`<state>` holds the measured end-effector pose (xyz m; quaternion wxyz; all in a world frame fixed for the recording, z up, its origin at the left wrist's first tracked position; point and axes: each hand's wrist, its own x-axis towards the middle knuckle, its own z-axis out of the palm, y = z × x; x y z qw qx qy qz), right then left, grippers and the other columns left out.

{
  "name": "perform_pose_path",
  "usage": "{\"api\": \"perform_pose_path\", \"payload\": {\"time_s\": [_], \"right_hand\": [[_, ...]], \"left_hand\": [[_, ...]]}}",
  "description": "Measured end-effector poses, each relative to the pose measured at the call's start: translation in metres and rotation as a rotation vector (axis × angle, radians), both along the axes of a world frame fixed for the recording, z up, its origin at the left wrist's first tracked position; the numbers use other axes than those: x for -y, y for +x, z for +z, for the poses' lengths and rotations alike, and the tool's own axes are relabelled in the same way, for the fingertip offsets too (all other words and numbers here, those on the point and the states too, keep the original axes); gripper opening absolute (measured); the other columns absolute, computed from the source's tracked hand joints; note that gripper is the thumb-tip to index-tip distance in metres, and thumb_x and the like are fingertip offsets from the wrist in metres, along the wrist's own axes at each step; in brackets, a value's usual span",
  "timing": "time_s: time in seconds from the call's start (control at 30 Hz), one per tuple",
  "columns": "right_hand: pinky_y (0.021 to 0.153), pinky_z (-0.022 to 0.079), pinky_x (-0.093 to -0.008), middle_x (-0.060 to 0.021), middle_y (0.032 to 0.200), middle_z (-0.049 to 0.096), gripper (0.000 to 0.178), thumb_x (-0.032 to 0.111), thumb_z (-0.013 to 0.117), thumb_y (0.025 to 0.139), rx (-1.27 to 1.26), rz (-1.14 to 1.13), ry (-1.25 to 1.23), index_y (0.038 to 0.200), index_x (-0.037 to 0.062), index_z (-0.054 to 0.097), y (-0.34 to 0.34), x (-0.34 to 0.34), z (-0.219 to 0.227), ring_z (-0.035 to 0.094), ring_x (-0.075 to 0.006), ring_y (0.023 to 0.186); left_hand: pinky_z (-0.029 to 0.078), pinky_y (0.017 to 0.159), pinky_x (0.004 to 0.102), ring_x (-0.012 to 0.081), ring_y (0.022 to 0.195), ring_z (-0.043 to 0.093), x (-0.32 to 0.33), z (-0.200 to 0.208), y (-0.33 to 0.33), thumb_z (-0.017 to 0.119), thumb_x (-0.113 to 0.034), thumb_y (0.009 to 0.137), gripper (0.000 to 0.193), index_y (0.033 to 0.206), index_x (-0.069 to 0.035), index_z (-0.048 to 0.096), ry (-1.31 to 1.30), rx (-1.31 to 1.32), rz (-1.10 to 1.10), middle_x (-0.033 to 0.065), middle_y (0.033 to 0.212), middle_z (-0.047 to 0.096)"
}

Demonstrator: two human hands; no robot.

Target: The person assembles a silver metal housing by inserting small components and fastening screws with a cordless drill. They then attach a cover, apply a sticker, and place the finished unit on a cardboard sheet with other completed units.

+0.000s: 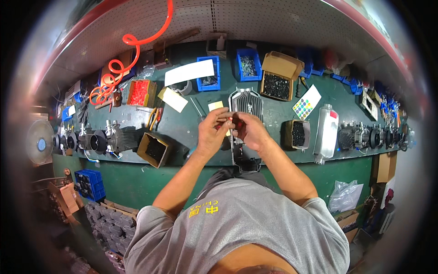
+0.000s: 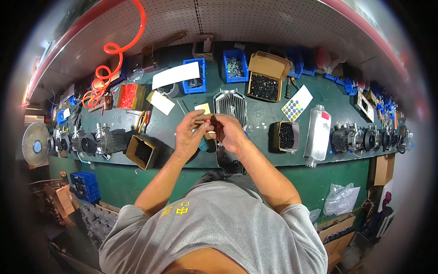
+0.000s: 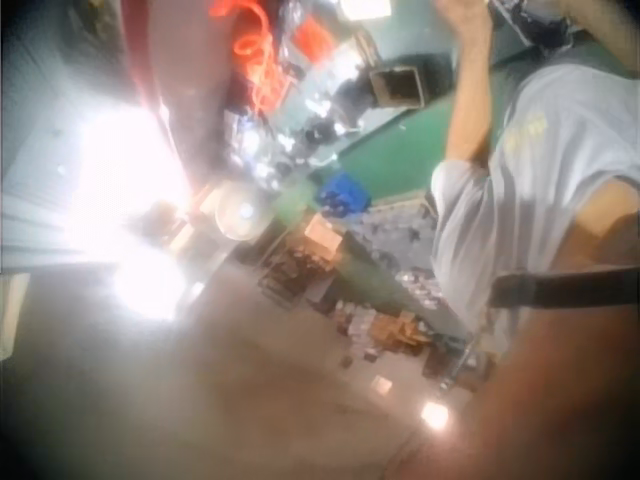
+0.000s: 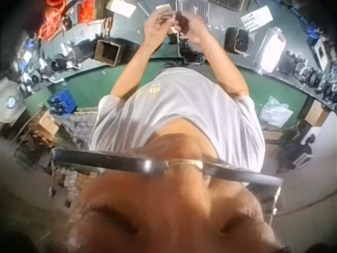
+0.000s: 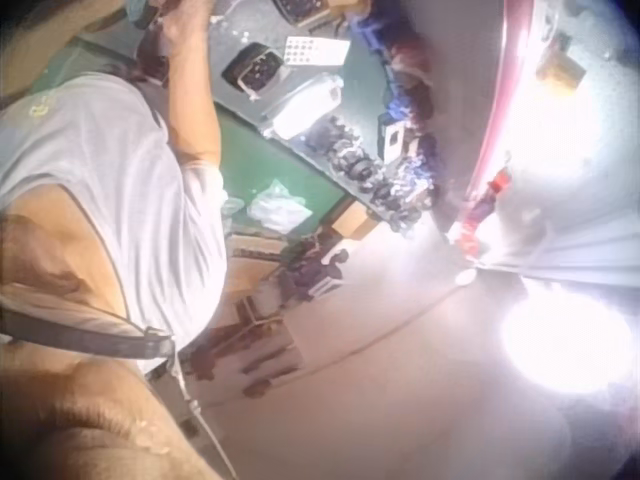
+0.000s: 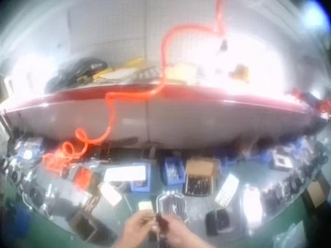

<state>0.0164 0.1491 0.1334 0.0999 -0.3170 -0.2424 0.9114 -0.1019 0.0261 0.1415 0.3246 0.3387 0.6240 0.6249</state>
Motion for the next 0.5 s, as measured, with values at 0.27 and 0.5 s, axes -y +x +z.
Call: {"api": "perform_pose_path", "payload": {"time_s": [0.27, 0.5], "right_hand": [[0.06, 0.05, -0.0223, -0.0003, 0.091, 0.069, 0.016, 0.02, 0.067, 0.099, 0.023, 0.061, 0.042, 0.103, 0.0047, 0.069, 0.03, -0.003, 0.001, 0.061, -0.0072, 0.072], [0.057, 0.047, -0.0214, 0.0013, 0.084, 0.066, 0.015, 0.02, 0.07, 0.097, 0.08, 0.058, 0.153, 0.099, 0.0052, 0.07, 0.049, -0.008, 0.0, 0.057, -0.0058, 0.068]], "left_hand": [[0.055, 0.091, 0.0303, 0.0178, 0.105, 0.068, -0.012, -0.001, 0.023, 0.063, 0.005, 0.094, 0.04, 0.133, 0.002, 0.055, -0.015, 0.032, 0.031, 0.0149, 0.115, 0.071], [0.054, 0.093, 0.0308, 0.017, 0.109, 0.067, -0.018, -0.007, 0.035, 0.06, 0.004, 0.096, 0.041, 0.136, 0.001, 0.055, -0.021, 0.026, -0.034, 0.0158, 0.118, 0.071]]}}
